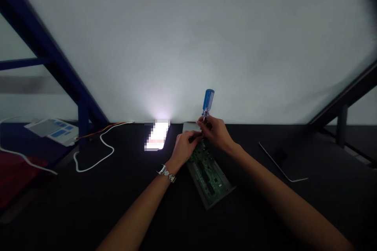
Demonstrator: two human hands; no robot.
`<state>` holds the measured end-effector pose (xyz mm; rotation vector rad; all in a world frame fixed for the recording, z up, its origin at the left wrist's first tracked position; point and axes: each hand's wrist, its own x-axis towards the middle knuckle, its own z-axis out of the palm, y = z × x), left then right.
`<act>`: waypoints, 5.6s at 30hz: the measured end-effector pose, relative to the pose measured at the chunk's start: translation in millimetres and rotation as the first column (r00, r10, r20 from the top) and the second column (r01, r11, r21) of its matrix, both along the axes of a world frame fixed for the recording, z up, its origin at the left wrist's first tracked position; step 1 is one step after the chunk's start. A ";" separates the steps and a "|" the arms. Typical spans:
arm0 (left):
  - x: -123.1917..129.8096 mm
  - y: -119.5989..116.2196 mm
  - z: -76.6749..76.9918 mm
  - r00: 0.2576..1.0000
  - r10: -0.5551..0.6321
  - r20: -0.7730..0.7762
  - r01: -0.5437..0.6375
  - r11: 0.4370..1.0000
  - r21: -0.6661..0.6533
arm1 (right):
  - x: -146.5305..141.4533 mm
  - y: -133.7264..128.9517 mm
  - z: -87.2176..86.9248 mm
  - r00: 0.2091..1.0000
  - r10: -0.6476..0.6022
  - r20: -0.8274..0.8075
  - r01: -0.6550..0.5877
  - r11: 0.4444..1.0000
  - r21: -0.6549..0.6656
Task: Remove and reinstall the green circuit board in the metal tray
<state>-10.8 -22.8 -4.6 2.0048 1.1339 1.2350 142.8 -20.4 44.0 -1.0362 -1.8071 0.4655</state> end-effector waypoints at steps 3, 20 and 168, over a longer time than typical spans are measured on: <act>-0.9 0.5 -2.0 1.000 0.015 -0.011 -0.015 1.000 -0.017 | 1.1 0.2 0.2 0.999 0.037 -0.001 -0.037 0.999 -0.023; 4.8 -7.4 -4.8 0.988 0.094 -0.120 -0.087 0.994 0.063 | -7.3 -12.0 7.3 0.935 -0.122 -0.333 0.100 0.992 -0.083; -45.9 -14.0 3.2 0.959 -0.139 -0.246 0.145 0.989 0.004 | 25.5 -36.5 -28.2 0.766 -0.085 -0.637 -0.155 0.937 -0.312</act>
